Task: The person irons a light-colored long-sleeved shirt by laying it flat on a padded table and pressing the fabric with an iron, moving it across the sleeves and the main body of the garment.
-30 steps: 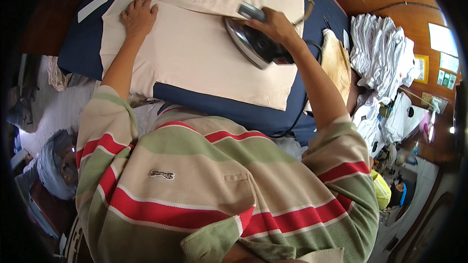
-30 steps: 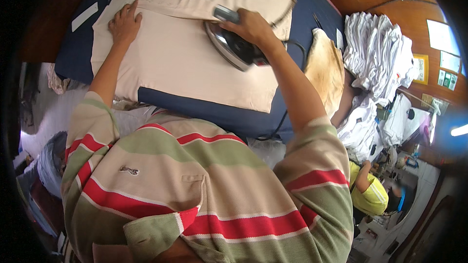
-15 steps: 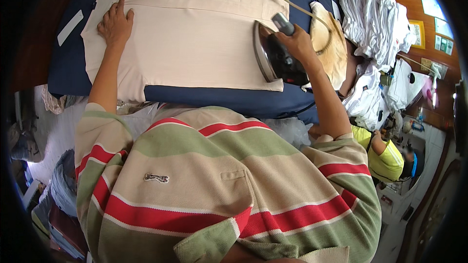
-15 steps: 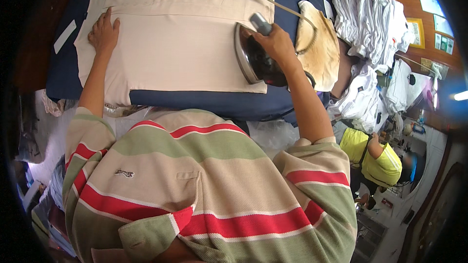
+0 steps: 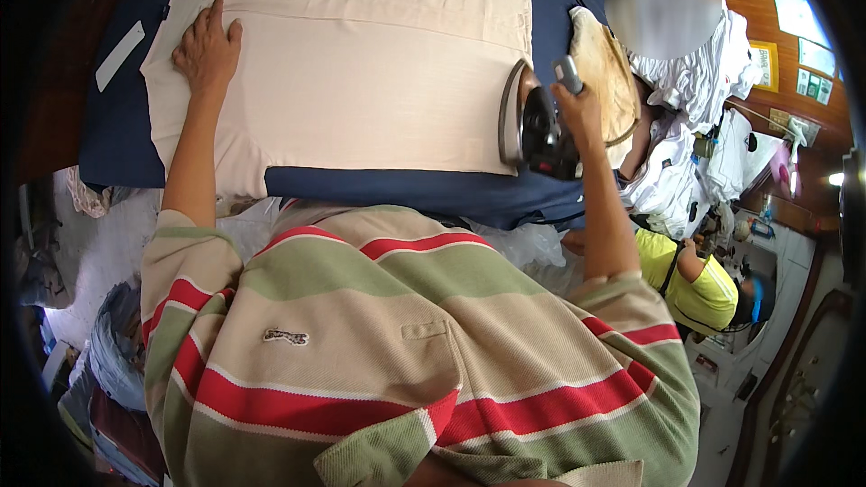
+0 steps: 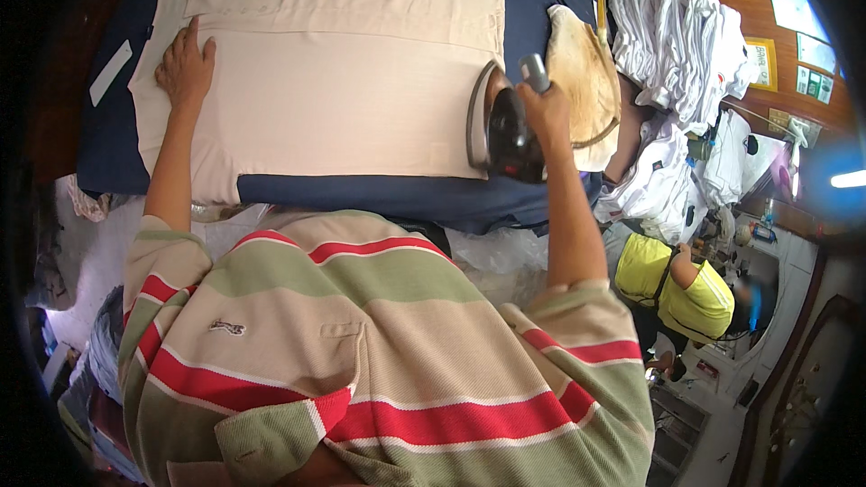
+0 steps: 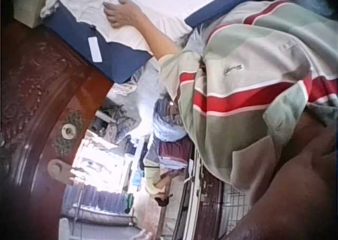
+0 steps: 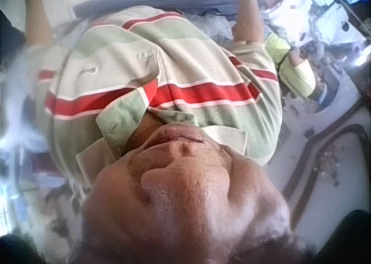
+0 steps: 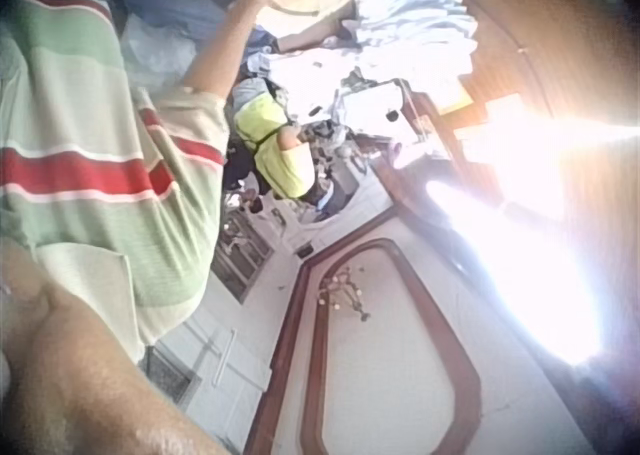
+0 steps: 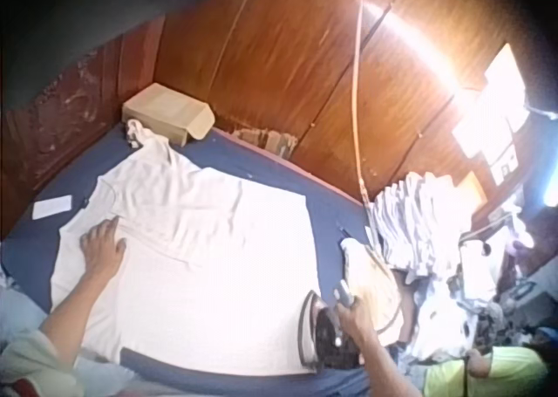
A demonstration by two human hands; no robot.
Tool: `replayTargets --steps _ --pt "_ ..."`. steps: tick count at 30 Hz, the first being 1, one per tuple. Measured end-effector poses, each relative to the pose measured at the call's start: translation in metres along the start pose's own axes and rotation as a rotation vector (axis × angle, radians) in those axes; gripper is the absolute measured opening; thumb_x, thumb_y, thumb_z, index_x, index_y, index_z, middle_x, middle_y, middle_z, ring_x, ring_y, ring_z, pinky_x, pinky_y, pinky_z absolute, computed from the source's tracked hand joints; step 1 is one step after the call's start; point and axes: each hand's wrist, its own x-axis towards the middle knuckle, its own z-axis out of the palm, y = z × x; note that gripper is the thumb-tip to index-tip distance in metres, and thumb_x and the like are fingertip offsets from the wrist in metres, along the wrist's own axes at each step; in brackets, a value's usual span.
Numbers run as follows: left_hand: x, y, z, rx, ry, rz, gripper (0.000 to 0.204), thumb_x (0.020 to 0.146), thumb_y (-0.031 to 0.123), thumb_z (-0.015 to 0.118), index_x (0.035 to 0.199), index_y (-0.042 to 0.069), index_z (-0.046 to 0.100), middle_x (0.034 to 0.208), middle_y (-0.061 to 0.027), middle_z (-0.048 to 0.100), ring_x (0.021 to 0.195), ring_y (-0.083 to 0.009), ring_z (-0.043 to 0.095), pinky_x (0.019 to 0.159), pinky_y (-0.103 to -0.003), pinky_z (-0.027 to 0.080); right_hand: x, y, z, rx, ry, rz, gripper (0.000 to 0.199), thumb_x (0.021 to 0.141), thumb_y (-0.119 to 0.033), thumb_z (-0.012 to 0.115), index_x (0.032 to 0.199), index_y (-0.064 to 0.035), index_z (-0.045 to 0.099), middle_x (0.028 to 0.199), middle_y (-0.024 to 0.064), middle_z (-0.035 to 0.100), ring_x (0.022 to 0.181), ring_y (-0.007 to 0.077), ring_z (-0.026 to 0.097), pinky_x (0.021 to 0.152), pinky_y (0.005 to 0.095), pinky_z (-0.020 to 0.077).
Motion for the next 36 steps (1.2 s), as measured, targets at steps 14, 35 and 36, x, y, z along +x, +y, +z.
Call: replayTargets --steps 14,35,36 --pt "0.001 -0.003 0.005 -0.001 0.007 -0.029 0.053 0.090 0.044 0.044 0.139 0.027 0.034 0.139 0.0005 0.039 0.128 -0.0240 0.034 0.100 -0.055 0.025 -0.002 -0.103 0.022 -0.130 -0.327 -0.467 0.057 0.073 -0.040 0.065 0.103 0.0076 0.057 0.090 0.0194 0.063 0.082 0.0263 0.061 0.077 0.0351 0.0459" --pt "0.002 -0.002 0.004 -0.023 0.017 0.002 0.052 0.090 0.044 0.044 0.138 0.026 0.036 0.137 -0.0008 0.042 0.126 -0.0250 0.038 0.098 -0.055 0.029 -0.095 -0.146 0.065 0.120 -0.434 -0.318 0.043 0.071 -0.030 0.065 0.090 0.0064 0.053 0.078 0.0251 0.062 0.077 0.0374 0.062 0.072 0.0401 0.0477" --pt "0.002 -0.001 0.003 -0.028 0.006 0.000 0.052 0.090 0.044 0.044 0.138 0.026 0.036 0.137 -0.0006 0.042 0.126 -0.0250 0.038 0.098 -0.055 0.029 -0.095 -0.146 0.065 0.159 -0.430 -0.292 0.042 0.071 -0.029 0.066 0.090 0.0061 0.052 0.076 0.0236 0.062 0.076 0.0364 0.063 0.072 0.0393 0.0477"
